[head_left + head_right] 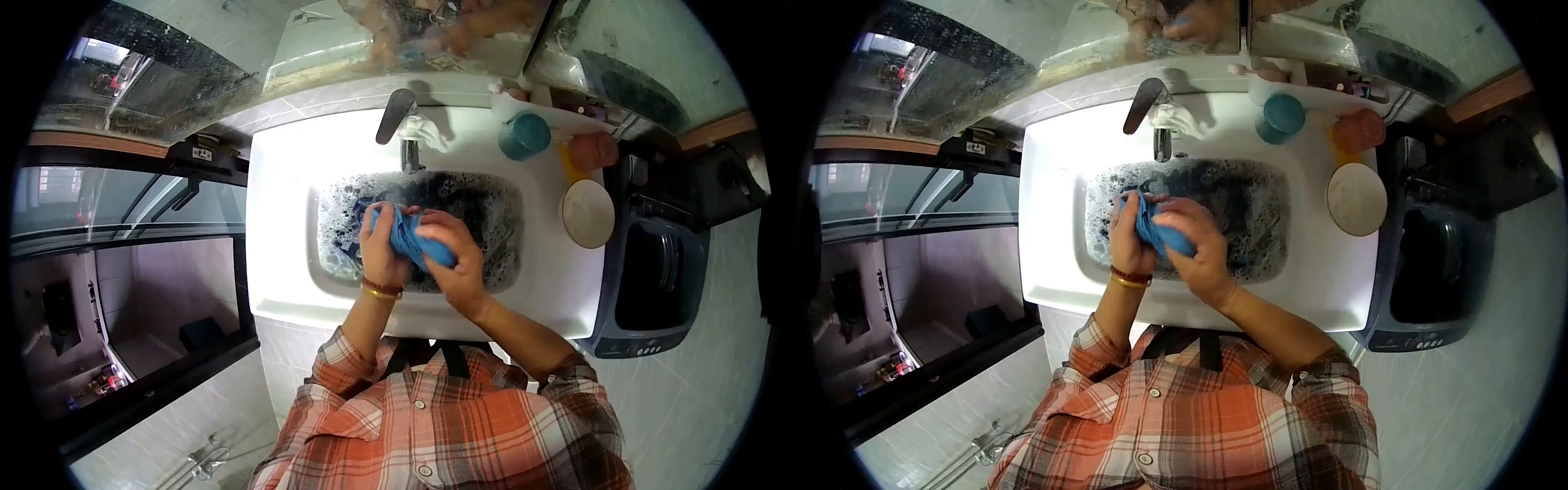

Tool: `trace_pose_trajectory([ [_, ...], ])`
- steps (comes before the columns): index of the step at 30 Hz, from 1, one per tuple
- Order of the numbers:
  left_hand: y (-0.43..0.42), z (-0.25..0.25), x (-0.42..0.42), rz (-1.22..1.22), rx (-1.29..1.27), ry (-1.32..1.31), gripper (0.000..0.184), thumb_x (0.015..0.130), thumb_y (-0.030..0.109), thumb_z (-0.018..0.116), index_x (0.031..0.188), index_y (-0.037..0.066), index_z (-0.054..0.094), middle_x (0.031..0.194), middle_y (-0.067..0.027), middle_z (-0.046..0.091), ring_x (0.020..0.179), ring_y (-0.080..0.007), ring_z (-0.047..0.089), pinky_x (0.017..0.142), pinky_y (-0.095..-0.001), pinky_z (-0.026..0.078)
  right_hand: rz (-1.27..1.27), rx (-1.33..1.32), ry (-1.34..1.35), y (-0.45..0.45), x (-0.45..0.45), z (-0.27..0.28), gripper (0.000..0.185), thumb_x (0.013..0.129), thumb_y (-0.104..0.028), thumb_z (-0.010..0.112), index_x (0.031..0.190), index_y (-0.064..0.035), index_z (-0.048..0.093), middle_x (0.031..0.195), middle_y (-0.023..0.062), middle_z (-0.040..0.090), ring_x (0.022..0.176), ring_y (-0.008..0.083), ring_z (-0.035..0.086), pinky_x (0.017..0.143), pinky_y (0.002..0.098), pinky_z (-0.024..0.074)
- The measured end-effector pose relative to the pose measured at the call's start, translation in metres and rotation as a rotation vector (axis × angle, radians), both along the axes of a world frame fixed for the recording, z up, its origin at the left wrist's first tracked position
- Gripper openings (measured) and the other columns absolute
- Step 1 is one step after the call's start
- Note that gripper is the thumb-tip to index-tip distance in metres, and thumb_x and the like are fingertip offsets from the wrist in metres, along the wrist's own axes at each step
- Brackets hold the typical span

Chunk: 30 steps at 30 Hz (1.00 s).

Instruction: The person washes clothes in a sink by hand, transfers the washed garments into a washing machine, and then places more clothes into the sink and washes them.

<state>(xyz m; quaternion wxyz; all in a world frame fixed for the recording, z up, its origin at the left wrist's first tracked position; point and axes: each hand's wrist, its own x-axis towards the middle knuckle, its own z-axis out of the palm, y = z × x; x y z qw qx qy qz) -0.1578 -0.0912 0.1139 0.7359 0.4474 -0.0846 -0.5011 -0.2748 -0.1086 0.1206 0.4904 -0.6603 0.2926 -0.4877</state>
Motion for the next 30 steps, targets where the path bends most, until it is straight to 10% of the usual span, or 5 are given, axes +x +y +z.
trace_pose_trajectory([
  [6, -0.010, 0.004, 0.016, -0.546, 0.265, 0.075, 0.013, 0.084, 0.018, 0.055, 0.087, 0.006, 0.051, 0.073, -0.0065, 0.056, 0.065, -0.0143, 0.056, 0.058, -0.0240, 0.045, 0.088, -0.613, 0.118, 0.011, 0.005, 0.016, 0.012, 0.059, -0.005, 0.062, 0.069, -0.0079, 0.057, 0.085, 0.0029, 0.055, 0.089, 0.0264, 0.053, 0.078, 0.0391, 0.0456],
  [16, -0.028, -0.005, 0.009, -1.006, 0.387, -0.346, 0.019, 0.082, 0.018, 0.058, 0.072, 0.003, 0.054, 0.060, -0.0051, 0.056, 0.054, -0.0115, 0.054, 0.051, -0.0239, 0.044, 0.307, -1.041, 0.194, 0.022, 0.000, -0.020, 0.012, 0.058, -0.015, 0.056, 0.067, -0.0077, 0.056, 0.078, 0.0037, 0.055, 0.086, 0.0240, 0.056, 0.078, 0.0333, 0.0470],
  [26, -0.027, -0.054, -0.019, -1.170, 0.420, -0.688, 0.023, 0.084, 0.020, 0.056, 0.070, 0.001, 0.054, 0.055, -0.0017, 0.054, 0.052, -0.0085, 0.052, 0.050, -0.0232, 0.041, 0.421, -1.002, 0.275, 0.032, -0.020, -0.056, 0.008, 0.060, -0.016, 0.055, 0.062, -0.0085, 0.055, 0.073, 0.0031, 0.053, 0.086, 0.0239, 0.054, 0.075, 0.0331, 0.0456],
  [30, -0.036, -0.052, -0.044, -1.189, 0.191, -0.598, 0.019, 0.084, 0.021, 0.057, 0.085, 0.002, 0.057, 0.079, -0.0042, 0.059, 0.074, -0.0069, 0.052, 0.065, -0.0220, 0.043, 0.190, -0.661, 0.273, 0.016, -0.070, -0.021, 0.009, 0.056, -0.009, 0.057, 0.065, -0.0082, 0.054, 0.080, 0.0058, 0.058, 0.083, 0.0282, 0.055, 0.069, 0.0376, 0.0474],
])
